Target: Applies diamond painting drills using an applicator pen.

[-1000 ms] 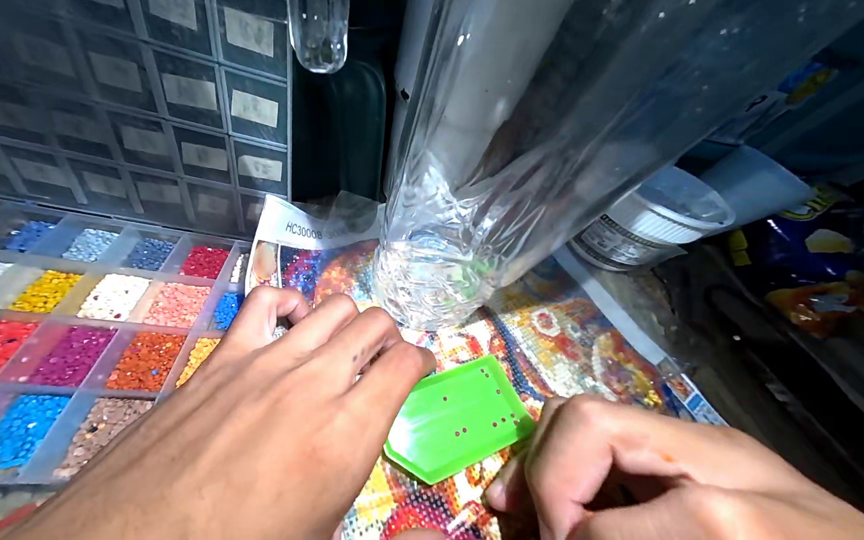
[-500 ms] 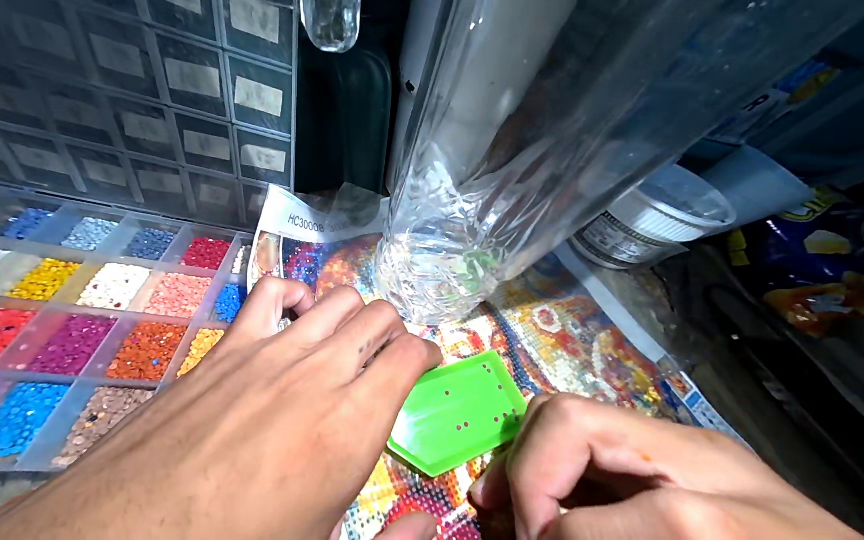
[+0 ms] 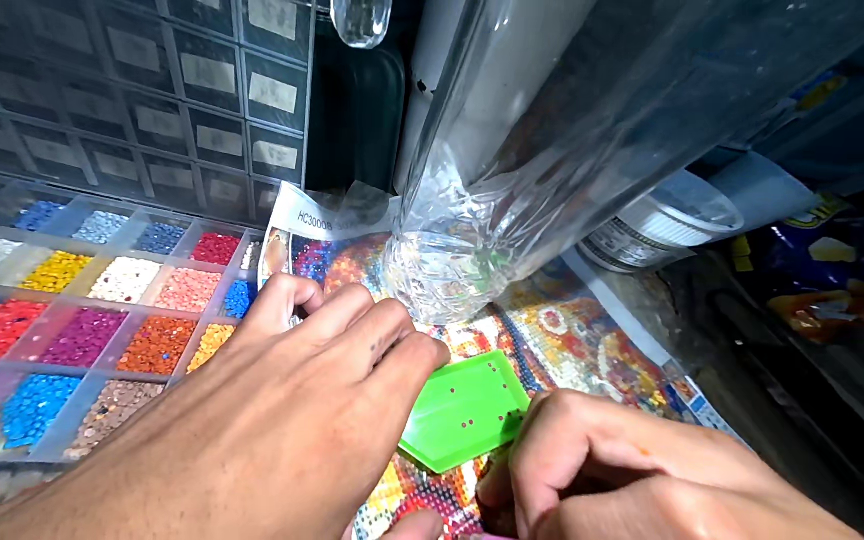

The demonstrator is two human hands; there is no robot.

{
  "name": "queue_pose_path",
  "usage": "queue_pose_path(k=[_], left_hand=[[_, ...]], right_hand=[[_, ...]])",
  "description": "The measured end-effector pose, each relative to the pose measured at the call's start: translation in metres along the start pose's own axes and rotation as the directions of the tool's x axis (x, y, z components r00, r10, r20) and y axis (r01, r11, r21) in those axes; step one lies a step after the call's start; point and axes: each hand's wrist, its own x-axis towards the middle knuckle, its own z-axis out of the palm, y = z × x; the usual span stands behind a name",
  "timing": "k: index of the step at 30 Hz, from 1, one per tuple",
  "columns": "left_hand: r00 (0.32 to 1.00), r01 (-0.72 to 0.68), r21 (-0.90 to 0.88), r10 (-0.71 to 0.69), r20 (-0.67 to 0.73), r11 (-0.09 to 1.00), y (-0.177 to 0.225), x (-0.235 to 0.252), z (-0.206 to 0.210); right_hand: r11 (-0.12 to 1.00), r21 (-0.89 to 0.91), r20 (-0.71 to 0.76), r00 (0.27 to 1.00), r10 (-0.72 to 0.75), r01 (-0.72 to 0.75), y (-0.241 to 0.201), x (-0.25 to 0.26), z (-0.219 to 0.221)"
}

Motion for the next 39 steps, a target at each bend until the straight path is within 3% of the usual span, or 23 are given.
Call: queue_pose_path(k=[14, 24, 27, 34, 39], left_hand=[[1.000, -0.001, 0.002, 0.001, -0.012, 1.000, 0.000, 0.000, 0.001], [0.997, 0.069, -0.114, -0.073, -0.033, 0.991, 0.000, 0.002, 0.001], [0.996, 0.084, -0.119, -0.087, -0.023, 0.989, 0.000, 0.001, 0.001], [0.999, 0.007, -0.237, -0.014, -0.029, 0.971, -0.002, 0.002, -0.004], [1.000, 0.014, -0.283, -0.016, -0.003, 0.959, -0.002, 0.001, -0.005]], right_hand=[[0.999, -0.037, 0.015, 0.999, 0.031, -0.031, -0.002, 0.002, 0.002], [0.999, -0.024, 0.018, 1.000, 0.025, -0.025, -0.004, 0.003, 0.001], [0.999, -0.014, -0.087, 0.996, 0.029, -0.030, -0.008, 0.001, -0.006], [0.976, -0.218, -0.409, 0.910, -0.067, -0.026, 0.006, -0.007, -0.034], [0.972, -0.234, -0.429, 0.900, -0.076, -0.030, 0.006, -0.010, -0.038]])
